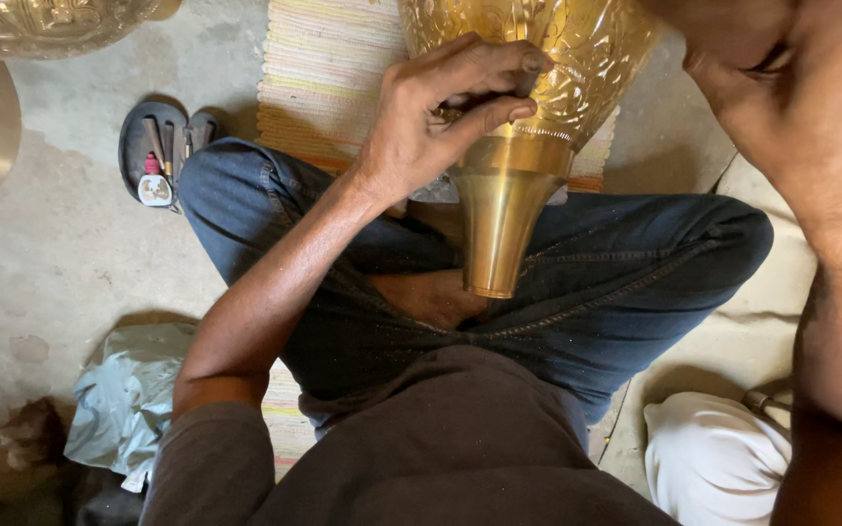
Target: The person sits cross-legged and uses a chisel and wooden mallet to engrave decorative patterns into a large brass vessel. They repeatedly tap the chisel along the surface, occasionally rotating the vessel to access different areas.
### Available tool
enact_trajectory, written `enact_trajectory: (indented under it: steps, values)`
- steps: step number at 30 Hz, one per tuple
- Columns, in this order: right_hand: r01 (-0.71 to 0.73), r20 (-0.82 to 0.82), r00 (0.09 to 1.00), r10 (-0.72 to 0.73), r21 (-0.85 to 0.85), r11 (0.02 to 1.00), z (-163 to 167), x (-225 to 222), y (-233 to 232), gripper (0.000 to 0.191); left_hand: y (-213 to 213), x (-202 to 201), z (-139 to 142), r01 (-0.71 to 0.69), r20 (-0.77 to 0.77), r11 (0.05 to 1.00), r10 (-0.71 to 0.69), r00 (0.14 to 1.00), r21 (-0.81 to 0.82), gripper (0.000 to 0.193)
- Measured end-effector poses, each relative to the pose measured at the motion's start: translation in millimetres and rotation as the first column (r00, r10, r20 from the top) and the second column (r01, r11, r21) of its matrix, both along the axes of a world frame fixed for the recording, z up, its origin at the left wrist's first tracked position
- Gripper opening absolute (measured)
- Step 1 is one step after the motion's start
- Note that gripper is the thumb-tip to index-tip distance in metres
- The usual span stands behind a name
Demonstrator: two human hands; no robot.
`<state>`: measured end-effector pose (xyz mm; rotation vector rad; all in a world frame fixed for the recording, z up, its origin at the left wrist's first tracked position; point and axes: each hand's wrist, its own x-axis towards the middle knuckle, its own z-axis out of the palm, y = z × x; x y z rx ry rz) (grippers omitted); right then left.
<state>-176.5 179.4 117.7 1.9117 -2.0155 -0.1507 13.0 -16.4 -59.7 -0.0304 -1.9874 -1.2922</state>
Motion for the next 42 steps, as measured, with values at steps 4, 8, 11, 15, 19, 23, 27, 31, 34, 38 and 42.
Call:
enact_trajectory:
  steps: [4, 8, 11, 15, 19, 23, 27, 31, 34, 38, 42]
  values:
    - [0.042, 0.309, 0.951, -0.019, -0.069, 0.997, -7.4, -8.9, 0.7, 0.021, -0.5, -1.6, -1.6, -0.005, 0.000, 1.000, 0.005, 1.000, 0.012, 0.029]
    - [0.193, 0.180, 0.959, -0.219, 0.147, 0.970, -10.8, -10.8, -2.4, 0.011, 1.0, 2.2, -1.0, -0.011, -0.030, 1.000, 0.011, 0.999, -0.001, 0.039]
    - [0.110, 0.231, 0.966, -0.115, 0.035, 0.993, -7.5, -5.7, -1.8, 0.024, 2.8, 5.2, 0.1, -0.037, 0.034, 0.999, 0.036, 0.999, 0.031, 0.037]
    - [0.030, 0.251, 0.968, -0.027, -0.008, 1.000, -1.1, 1.6, -3.0, 0.027, 2.0, 4.7, 2.0, -0.034, -0.013, 0.999, 0.034, 0.999, 0.008, 0.035]
    - [-0.004, 0.208, 0.978, 0.006, -0.008, 1.000, 3.0, 4.3, -6.9, 0.024, 0.3, 3.9, 2.3, -0.006, -0.011, 1.000, 0.006, 1.000, 0.019, 0.031]
    - [0.006, 0.206, 0.978, -0.003, -0.012, 1.000, 5.9, 3.8, -8.4, 0.023, -0.2, 1.0, -2.1, -0.023, 0.022, 1.000, 0.023, 0.999, -0.016, 0.030]
    - [0.016, 0.253, 0.967, -0.009, -0.028, 0.999, 4.0, 5.1, -11.7, 0.021, -0.2, 1.7, -10.7, -0.020, -0.017, 1.000, 0.020, 1.000, 0.007, 0.031]
    - [-0.029, 0.154, 0.988, 0.035, -0.040, 0.999, 9.4, 7.9, -10.9, 0.025, -2.7, -1.5, -13.4, -0.021, 0.010, 0.999, 0.020, 1.000, 0.044, 0.030]
    - [0.202, 0.262, 0.939, -0.221, 0.096, 0.975, 9.1, 10.7, -16.1, 0.021, -0.1, 2.7, -11.6, -0.022, -0.004, 0.999, 0.022, 1.000, 0.045, 0.031]
    - [0.030, 0.113, 0.993, -0.034, 0.040, 0.999, 16.9, 10.2, -14.4, 0.024, -1.1, 2.4, -3.6, -0.012, 0.010, 0.999, 0.011, 1.000, 0.049, 0.025]
    - [-0.071, 0.102, 0.992, 0.071, -0.003, 0.997, 11.1, 5.2, -14.4, 0.025, -0.4, 7.6, -1.3, 0.016, 0.004, 0.998, -0.017, 1.000, 0.053, 0.028]
